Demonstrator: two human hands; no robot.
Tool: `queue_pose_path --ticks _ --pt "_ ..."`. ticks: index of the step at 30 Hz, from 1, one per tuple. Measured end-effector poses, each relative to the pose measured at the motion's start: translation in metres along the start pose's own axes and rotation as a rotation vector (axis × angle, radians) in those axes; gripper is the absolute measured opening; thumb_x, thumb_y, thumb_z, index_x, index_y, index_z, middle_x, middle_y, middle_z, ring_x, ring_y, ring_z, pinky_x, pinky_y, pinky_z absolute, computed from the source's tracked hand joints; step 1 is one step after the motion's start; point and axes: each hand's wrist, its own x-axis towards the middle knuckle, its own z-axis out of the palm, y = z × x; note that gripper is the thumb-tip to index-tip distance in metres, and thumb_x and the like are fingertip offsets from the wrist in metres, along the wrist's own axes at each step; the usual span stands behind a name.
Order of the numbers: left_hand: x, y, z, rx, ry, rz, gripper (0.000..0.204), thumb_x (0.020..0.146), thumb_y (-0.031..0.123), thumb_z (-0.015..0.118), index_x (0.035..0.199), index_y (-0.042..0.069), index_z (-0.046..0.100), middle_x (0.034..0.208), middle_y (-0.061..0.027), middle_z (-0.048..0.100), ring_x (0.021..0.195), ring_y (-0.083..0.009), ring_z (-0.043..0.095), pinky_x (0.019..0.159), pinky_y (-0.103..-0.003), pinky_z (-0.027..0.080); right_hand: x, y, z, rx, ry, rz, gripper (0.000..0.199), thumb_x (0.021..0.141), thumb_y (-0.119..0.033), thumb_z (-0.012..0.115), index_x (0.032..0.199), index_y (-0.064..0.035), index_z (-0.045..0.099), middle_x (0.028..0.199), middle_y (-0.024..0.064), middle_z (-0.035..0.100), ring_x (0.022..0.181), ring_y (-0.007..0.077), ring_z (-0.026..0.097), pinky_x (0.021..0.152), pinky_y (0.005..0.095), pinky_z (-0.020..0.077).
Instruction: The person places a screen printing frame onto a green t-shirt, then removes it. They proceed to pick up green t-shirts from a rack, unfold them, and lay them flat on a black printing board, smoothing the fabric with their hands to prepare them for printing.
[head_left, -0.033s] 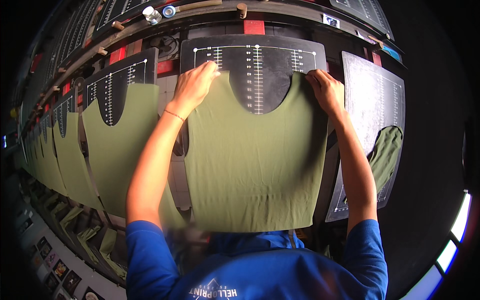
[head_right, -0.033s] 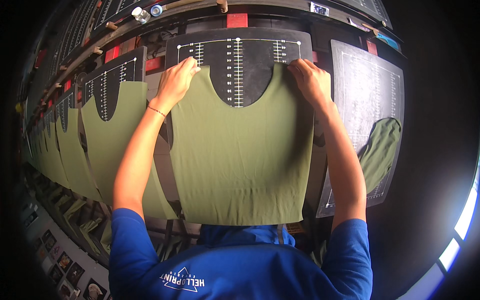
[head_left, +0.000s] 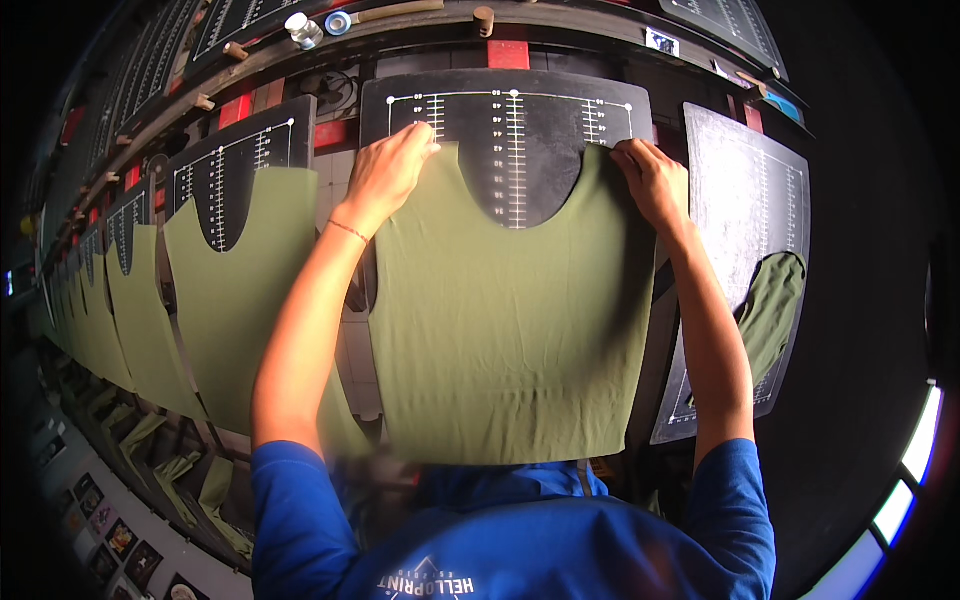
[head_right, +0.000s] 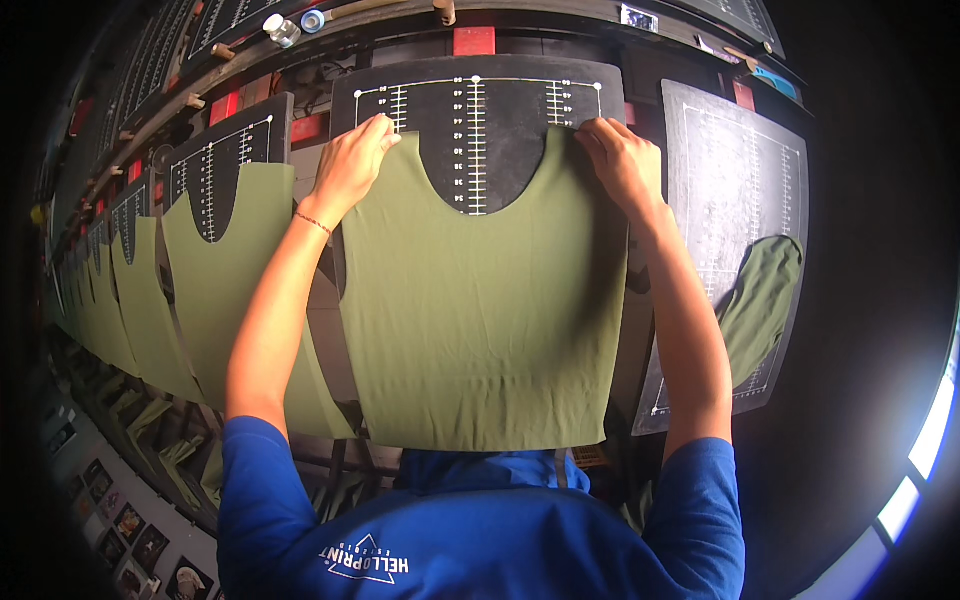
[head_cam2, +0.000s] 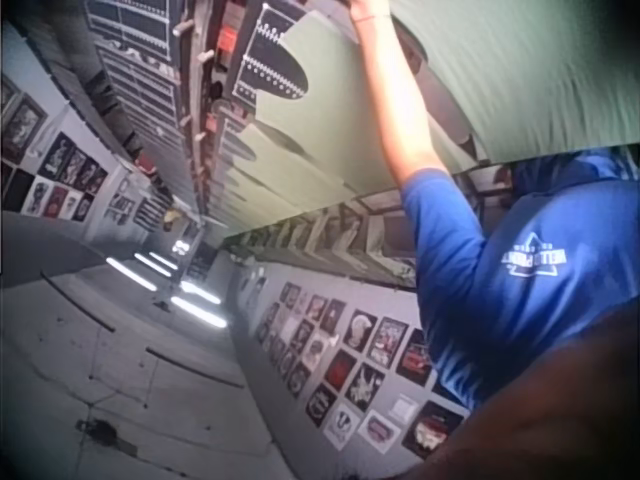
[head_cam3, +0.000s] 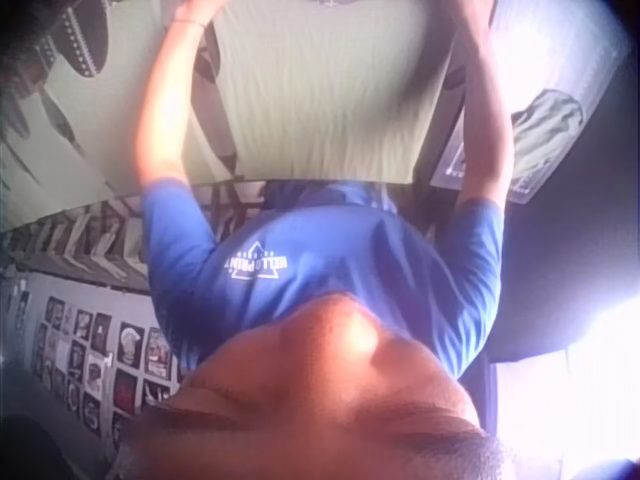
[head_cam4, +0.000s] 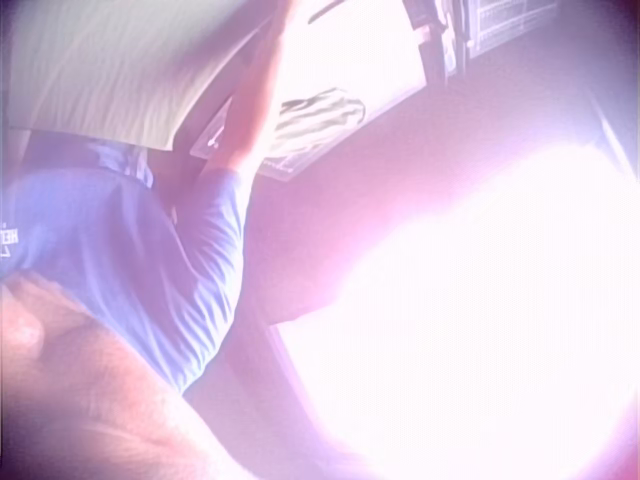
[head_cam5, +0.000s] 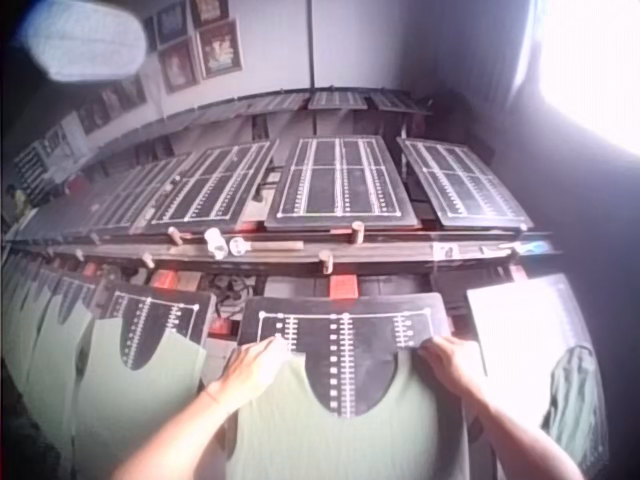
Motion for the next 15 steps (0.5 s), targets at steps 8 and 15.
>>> queue_pose_path --ticks 8,15 --pt "-0.008 0.006 -0.003 0.221 0.052 -0.009 0.024 0.096 0.019 0.064 0.113 0.004 0.057 0.109 -0.0114 0.065 0.102 -0.0348 0.062 0.082 -0.044 0.051 0.001 -0.012 -0.016 -0.016 0.0 0.122 0.03 0.092 -0.028 0.071 0.112 -0.0082 0.062 0.106 0.0101 0.067 0.091 0.0309 0.067 0.079 0.0406 0.054" --pt "-0.193 0.078 -0.019 -0.439 0.259 -0.741 0.044 0.101 0.019 0.061 0.139 0.001 0.049 0.134 -0.0193 0.057 0.122 -0.0342 0.056 0.106 -0.044 0.042 -0.2 -0.034 -0.05 0.808 -0.002 0.668 0.052 0.106 -0.027 0.051 0.147 0.0022 0.038 0.145 0.0197 0.047 0.136 0.0304 0.045 0.115 0.0405 0.0339"
